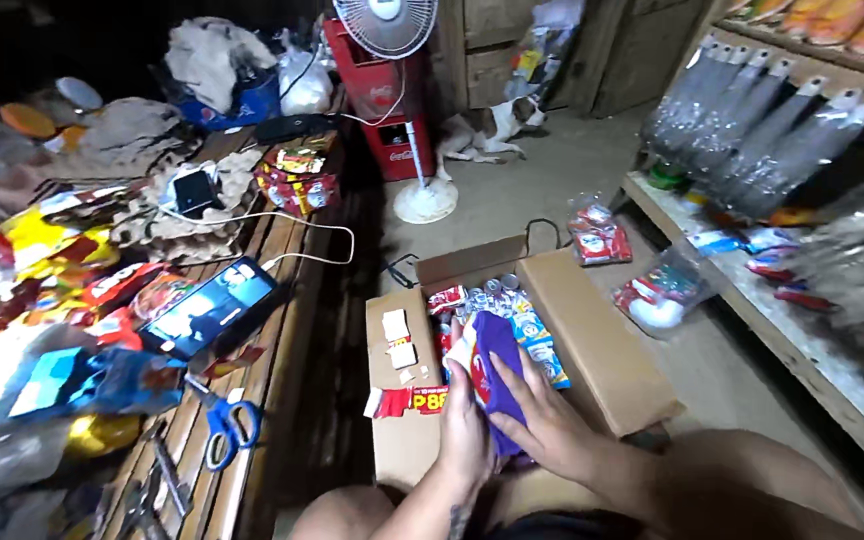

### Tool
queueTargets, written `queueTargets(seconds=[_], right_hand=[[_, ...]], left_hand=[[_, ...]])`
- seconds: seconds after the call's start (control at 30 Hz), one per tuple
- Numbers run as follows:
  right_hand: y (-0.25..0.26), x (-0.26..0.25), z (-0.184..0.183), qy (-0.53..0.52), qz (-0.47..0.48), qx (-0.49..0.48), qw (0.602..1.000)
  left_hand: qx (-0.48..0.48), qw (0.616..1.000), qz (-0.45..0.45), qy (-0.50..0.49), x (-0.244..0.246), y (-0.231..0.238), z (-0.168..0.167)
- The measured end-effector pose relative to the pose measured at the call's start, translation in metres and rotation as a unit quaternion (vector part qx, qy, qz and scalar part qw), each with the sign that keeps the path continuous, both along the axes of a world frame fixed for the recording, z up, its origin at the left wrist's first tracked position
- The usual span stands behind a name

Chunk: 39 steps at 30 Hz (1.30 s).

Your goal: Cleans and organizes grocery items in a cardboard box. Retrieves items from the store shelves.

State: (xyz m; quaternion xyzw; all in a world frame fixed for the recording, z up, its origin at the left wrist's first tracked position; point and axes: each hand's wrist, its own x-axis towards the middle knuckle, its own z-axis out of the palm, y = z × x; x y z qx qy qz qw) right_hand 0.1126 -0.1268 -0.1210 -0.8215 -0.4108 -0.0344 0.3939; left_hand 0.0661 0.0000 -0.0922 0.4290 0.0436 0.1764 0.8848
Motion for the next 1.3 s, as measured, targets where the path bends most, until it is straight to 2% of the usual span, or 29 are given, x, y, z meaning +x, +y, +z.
queueTargets(seconds=[0.1, 0.23, 0.33, 0.5, 0.67, 0.93, 1.1, 1.2, 1.3], right_hand=[[-0.006, 0.003, 0.011, 0.110, 0.005, -0.021, 0.994], [-0.012, 0.014, 0.023, 0.268, 0.018, 0.035, 0.963], [-0.016, 0.021, 0.027, 0.335, 0.021, 0.062, 0.940], [-0.018, 0.028, 0.033, 0.425, 0.042, 0.169, 0.888], [-0.021, 0.026, 0.046, 0.469, 0.027, 0.205, 0.858], [-0.022, 0.027, 0.044, 0.461, 0.028, 0.183, 0.868], [-0.019, 0.025, 0.043, 0.474, 0.025, 0.194, 0.858], [-0.017, 0.026, 0.044, 0.484, 0.018, 0.191, 0.854], [-0.017, 0.027, 0.047, 0.513, 0.004, 0.180, 0.840]], left_hand=[[0.014, 1.000, -0.005, 0.022, -0.004, -0.005, 0.002], [0.025, 0.999, -0.029, -0.013, -0.010, -0.014, -0.003], [0.046, 0.998, -0.037, -0.018, -0.012, -0.014, -0.003], [0.068, 0.994, -0.061, -0.057, -0.007, -0.011, 0.003], [0.056, 0.993, -0.070, -0.071, -0.005, -0.006, 0.003], [0.036, 0.994, -0.077, -0.064, -0.005, -0.007, 0.005], [0.034, 0.996, -0.077, -0.011, -0.010, -0.002, -0.005], [0.028, 0.997, -0.032, 0.062, -0.013, -0.009, 0.002], [0.044, 0.995, -0.024, 0.082, -0.013, -0.009, 0.002]])
